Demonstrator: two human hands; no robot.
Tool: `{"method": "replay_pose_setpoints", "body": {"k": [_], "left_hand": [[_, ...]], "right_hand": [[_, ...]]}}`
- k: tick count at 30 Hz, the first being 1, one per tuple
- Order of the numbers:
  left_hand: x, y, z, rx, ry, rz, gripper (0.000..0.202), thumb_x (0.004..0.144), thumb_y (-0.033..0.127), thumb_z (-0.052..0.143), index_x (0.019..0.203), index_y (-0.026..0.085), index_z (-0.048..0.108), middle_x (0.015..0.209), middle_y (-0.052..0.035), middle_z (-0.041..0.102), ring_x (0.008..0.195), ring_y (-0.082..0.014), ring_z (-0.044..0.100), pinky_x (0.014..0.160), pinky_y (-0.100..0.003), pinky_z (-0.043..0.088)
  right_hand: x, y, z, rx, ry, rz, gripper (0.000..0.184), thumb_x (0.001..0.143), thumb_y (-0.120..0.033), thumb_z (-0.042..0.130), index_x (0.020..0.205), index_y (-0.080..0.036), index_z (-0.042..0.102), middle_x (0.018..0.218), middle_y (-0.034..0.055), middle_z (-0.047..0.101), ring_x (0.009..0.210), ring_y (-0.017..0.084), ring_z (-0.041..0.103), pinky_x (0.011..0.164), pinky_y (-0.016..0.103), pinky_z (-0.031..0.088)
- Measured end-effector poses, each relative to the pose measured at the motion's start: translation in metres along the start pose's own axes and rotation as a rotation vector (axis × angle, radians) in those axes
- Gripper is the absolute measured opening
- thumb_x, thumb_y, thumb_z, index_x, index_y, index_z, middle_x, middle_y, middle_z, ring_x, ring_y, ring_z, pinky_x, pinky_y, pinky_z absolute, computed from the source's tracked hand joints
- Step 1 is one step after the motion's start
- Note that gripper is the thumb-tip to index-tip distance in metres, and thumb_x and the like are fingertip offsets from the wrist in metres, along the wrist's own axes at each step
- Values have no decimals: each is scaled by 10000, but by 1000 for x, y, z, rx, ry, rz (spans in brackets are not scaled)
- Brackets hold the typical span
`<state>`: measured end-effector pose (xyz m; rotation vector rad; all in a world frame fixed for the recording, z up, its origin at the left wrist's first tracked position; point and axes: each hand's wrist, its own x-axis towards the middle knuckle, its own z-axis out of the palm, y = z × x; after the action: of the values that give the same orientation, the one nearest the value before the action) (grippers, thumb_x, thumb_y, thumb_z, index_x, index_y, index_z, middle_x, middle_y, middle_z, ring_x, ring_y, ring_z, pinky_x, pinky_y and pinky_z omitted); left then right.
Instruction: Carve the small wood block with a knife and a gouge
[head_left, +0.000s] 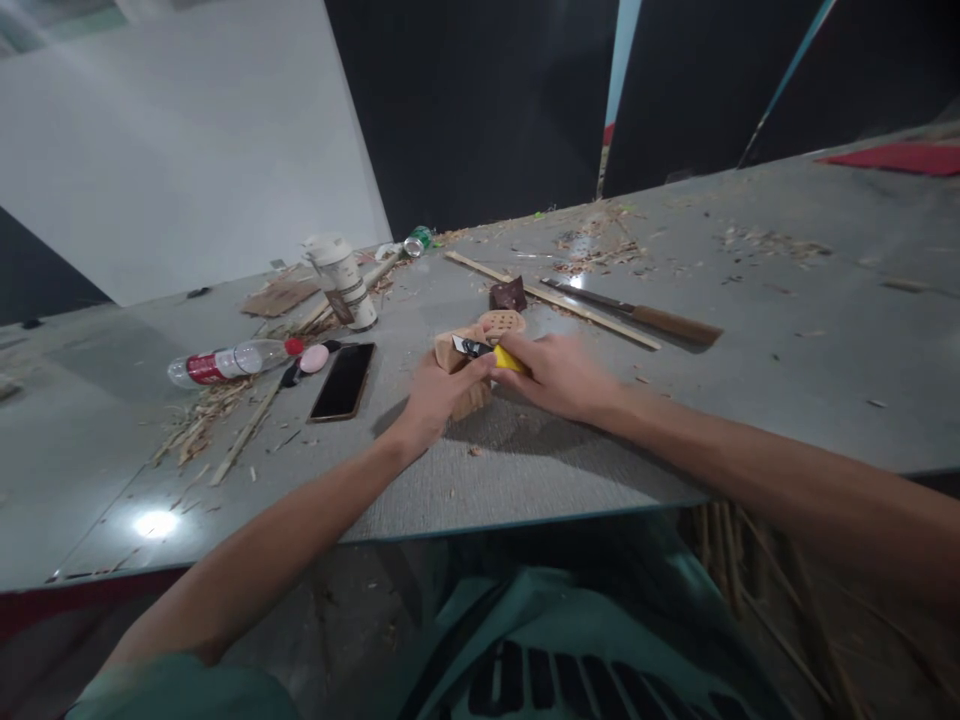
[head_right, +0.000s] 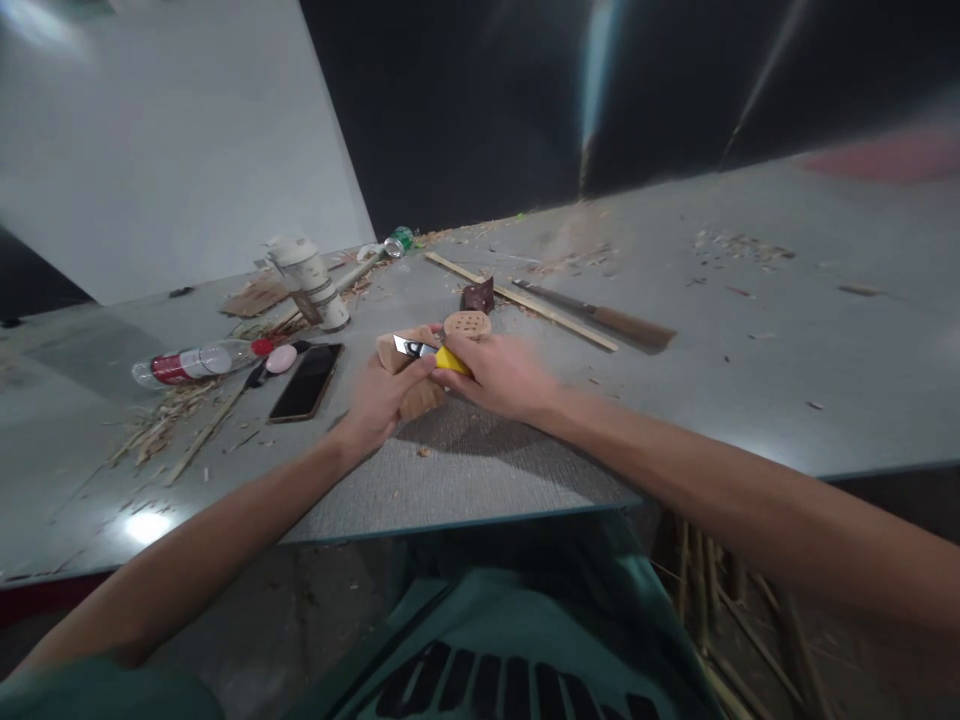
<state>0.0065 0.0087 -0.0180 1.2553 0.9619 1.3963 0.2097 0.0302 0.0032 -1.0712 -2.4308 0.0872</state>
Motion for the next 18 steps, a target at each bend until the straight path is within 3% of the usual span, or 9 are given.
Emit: {"method": "replay_pose_setpoints", "body": {"k": [6, 14, 18], "left_hand": [[-4, -3, 1, -8, 20, 23, 457, 779, 538, 991, 1085, 236, 834, 1143, -52, 841, 1027, -220, 783, 885, -309, 623], [-7, -2, 10, -38, 78, 35, 404, 826, 509, 956, 1086, 222, 841, 1137, -62, 838, 982, -213, 783, 806, -288, 618], [-5, 1, 9, -48, 56, 12, 396, 789, 452, 979, 1080, 217, 847, 1128, -55, 841, 962, -199, 777, 826, -286, 624]], "right_hand": [[-3, -6, 3, 27, 8, 34, 462, 1116, -619, 400, 1100, -215, 623, 788, 59, 646, 629, 192, 473, 603, 333, 217], [-4, -9, 6, 52, 18, 101, 484, 1123, -604, 376, 1123, -186, 620, 762, 52, 609, 605, 181, 404, 619, 343, 196], [-4, -6, 4, 103, 11, 57, 440, 1117, -600, 399, 1057, -208, 591, 743, 31, 573, 621, 176, 407, 622, 340, 211]]}}
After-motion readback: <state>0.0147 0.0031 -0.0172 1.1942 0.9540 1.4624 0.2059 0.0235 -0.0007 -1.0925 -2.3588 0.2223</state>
